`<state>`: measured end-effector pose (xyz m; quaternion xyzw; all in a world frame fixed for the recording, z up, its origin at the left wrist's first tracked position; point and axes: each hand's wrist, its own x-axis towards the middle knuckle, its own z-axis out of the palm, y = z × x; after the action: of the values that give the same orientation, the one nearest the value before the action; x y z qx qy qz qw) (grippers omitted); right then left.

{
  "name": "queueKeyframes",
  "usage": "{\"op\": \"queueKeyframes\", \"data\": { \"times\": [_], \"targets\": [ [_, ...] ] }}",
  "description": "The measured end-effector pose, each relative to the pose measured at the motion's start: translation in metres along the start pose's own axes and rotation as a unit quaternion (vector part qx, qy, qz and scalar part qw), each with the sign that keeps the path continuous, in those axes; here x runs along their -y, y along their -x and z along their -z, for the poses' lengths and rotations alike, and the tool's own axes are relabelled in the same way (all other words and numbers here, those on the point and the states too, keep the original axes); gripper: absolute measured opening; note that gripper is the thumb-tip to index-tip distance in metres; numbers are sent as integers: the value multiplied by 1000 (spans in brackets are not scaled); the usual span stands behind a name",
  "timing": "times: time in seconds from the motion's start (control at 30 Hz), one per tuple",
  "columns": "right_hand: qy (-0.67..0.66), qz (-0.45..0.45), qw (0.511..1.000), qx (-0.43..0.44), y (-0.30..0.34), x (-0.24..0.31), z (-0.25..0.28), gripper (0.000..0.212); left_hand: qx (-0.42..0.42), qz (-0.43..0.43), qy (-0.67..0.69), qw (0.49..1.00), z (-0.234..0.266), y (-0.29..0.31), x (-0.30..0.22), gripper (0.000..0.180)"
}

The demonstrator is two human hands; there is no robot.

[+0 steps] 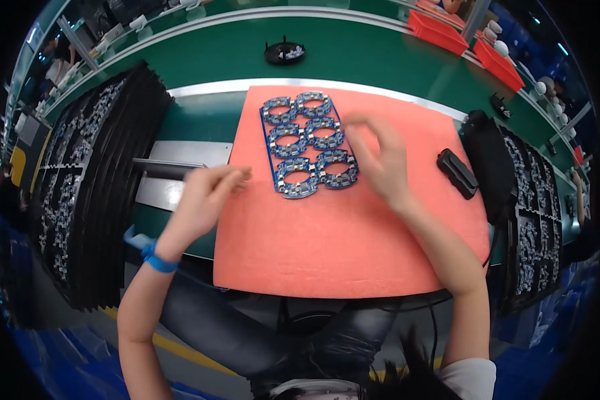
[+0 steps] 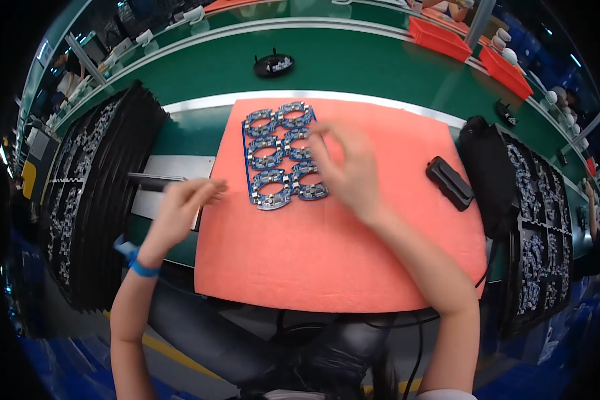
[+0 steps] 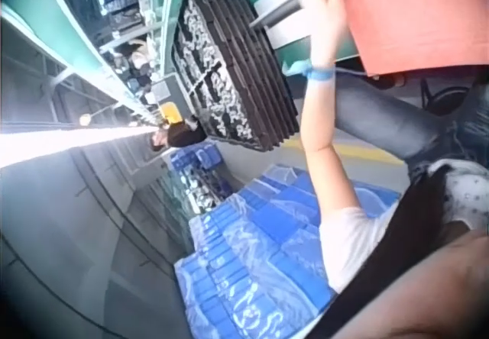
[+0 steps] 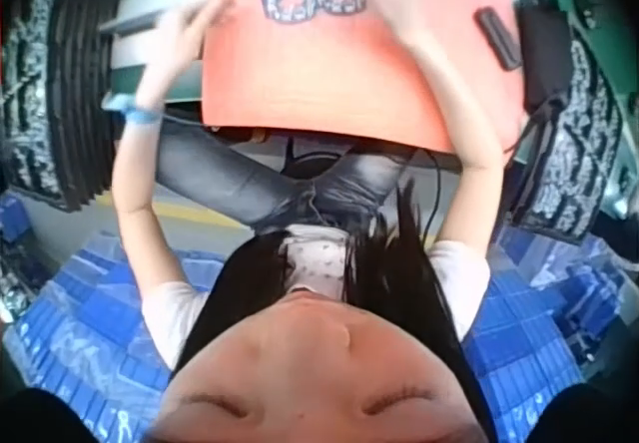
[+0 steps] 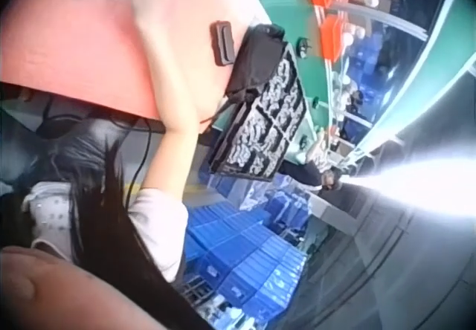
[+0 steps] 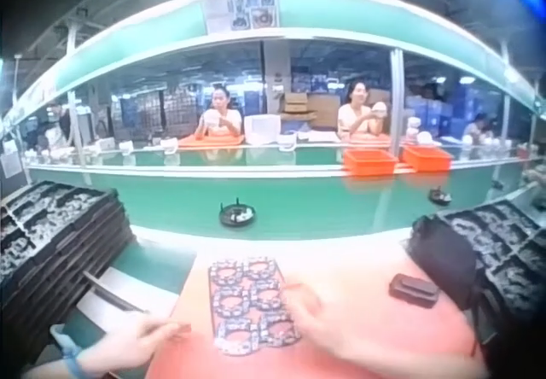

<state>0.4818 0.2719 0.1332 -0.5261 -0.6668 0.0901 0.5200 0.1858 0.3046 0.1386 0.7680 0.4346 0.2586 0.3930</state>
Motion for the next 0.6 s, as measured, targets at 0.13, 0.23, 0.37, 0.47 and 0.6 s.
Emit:
{"op": "queueKeyframes", "data": {
  "times": [0.13, 0.23, 0.37, 0.47, 0.6],
  "targets": [
    [138, -95, 986, -18, -2, -63, -3, 38, 5, 151, 405, 902, -35, -19, -6, 61],
    [-118, -239, 957, 114, 8, -12, -18, 43, -17, 171, 420, 891, -37, -22, -6, 55],
    [-173, -217, 954, 112, 18, -12, -14, 33, 27, 267, 442, 856, -29, -24, -19, 33],
    [-135, -174, 962, 165, 23, 11, -11, 17, 0, 142, 394, 908, -36, -15, -17, 27],
    [83, 132, 976, 151, 24, 25, -24, 11, -24, 196, 441, 875, -38, -12, -14, 28]
  ]
}}
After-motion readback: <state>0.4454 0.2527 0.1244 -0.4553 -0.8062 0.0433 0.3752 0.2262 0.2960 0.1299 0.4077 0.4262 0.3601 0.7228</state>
